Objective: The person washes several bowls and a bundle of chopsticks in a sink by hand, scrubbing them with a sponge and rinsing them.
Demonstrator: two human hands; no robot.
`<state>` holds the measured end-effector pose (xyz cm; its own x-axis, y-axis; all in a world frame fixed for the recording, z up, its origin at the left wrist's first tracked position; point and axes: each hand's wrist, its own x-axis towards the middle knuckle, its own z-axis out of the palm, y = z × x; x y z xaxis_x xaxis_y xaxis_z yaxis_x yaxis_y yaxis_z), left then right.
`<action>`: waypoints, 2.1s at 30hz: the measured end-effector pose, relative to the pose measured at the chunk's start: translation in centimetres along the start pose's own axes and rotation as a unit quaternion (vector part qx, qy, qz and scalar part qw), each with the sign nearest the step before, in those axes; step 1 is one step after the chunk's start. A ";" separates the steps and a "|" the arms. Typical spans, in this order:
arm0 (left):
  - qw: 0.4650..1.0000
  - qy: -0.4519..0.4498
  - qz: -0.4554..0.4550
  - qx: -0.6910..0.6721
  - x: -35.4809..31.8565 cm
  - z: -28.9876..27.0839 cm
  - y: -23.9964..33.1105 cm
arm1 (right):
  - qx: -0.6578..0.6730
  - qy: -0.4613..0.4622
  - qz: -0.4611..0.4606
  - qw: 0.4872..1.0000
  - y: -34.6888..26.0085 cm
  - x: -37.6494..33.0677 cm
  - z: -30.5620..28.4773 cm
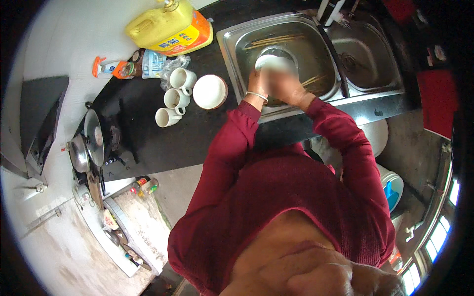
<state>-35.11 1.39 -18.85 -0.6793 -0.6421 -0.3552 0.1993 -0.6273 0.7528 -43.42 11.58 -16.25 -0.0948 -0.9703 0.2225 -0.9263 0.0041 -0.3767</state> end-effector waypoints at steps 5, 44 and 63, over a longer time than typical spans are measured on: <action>0.956 0.031 -0.174 0.236 0.9 0.0 2.6 | 0.122 0.041 -0.031 0.991 0.2 -1.8 0.2; 0.852 0.075 0.115 0.506 2.4 -2.7 -1.4 | 0.183 0.065 -0.078 0.978 4.9 -3.7 1.0; 0.635 -0.070 0.296 0.710 -0.1 -0.2 2.5 | 0.452 0.059 0.380 0.805 13.8 -3.9 3.2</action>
<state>-34.43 -0.18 -17.01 -0.8584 -0.4719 0.2011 -0.3205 0.7995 0.5080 -54.67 14.62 -25.20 -0.5918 -0.7412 -0.3167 0.0527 0.3565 -0.9328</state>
